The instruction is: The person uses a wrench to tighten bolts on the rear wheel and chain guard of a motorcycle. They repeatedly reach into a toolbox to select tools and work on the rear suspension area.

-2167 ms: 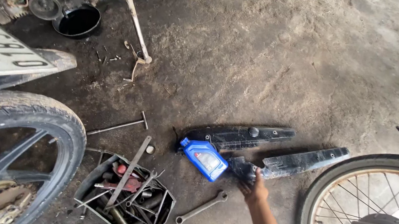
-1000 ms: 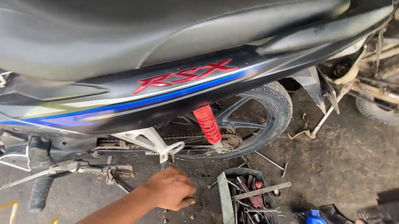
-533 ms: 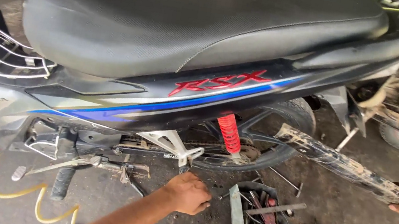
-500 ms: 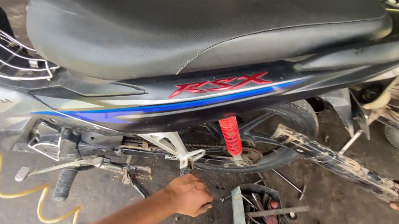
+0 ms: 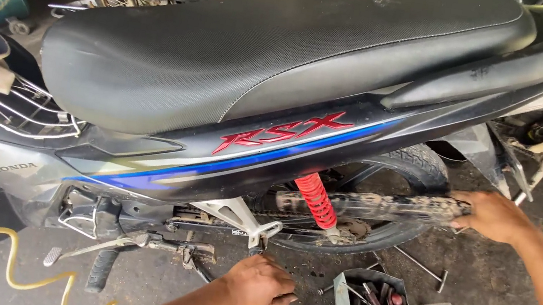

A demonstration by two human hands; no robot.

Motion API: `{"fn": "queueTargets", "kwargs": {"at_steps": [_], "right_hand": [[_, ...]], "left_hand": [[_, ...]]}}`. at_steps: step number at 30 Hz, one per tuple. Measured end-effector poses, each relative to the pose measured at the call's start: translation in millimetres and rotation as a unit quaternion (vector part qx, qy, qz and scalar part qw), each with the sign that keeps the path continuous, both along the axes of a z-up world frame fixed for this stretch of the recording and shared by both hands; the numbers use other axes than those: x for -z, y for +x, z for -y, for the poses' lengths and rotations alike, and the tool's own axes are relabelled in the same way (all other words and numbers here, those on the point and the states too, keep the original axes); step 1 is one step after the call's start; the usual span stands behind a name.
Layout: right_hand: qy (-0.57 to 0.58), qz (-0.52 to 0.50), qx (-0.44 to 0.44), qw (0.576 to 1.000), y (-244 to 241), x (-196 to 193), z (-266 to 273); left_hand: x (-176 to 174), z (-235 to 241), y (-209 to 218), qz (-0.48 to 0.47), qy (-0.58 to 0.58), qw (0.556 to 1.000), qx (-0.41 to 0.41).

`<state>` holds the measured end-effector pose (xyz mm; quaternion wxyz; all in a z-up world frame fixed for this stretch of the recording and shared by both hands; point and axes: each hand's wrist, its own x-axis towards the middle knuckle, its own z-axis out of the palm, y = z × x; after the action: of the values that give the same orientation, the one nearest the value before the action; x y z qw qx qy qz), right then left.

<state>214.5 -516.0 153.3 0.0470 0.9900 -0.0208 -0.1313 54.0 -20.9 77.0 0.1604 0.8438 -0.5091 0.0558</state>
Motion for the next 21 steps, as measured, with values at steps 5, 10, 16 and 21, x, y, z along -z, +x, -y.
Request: {"fn": "queueTargets", "kwargs": {"at_steps": [5,10,16,21], "right_hand": [[0.056,-0.02,-0.042,0.997,-2,-38,-83],[0.097,-0.018,-0.096,0.99,2,-46,-119],[0.163,-0.005,-0.181,0.97,24,-20,-158],[0.156,-0.014,-0.202,0.967,10,-34,-207]], "left_hand": [[-1,2,1,-0.003,-0.004,1.0,-0.002],[-11,1,-4,-0.017,-0.06,0.998,-0.03],[-17,1,-5,-0.024,-0.182,0.982,-0.037],[-11,-1,-1,-0.014,-0.159,0.987,-0.03]]}}
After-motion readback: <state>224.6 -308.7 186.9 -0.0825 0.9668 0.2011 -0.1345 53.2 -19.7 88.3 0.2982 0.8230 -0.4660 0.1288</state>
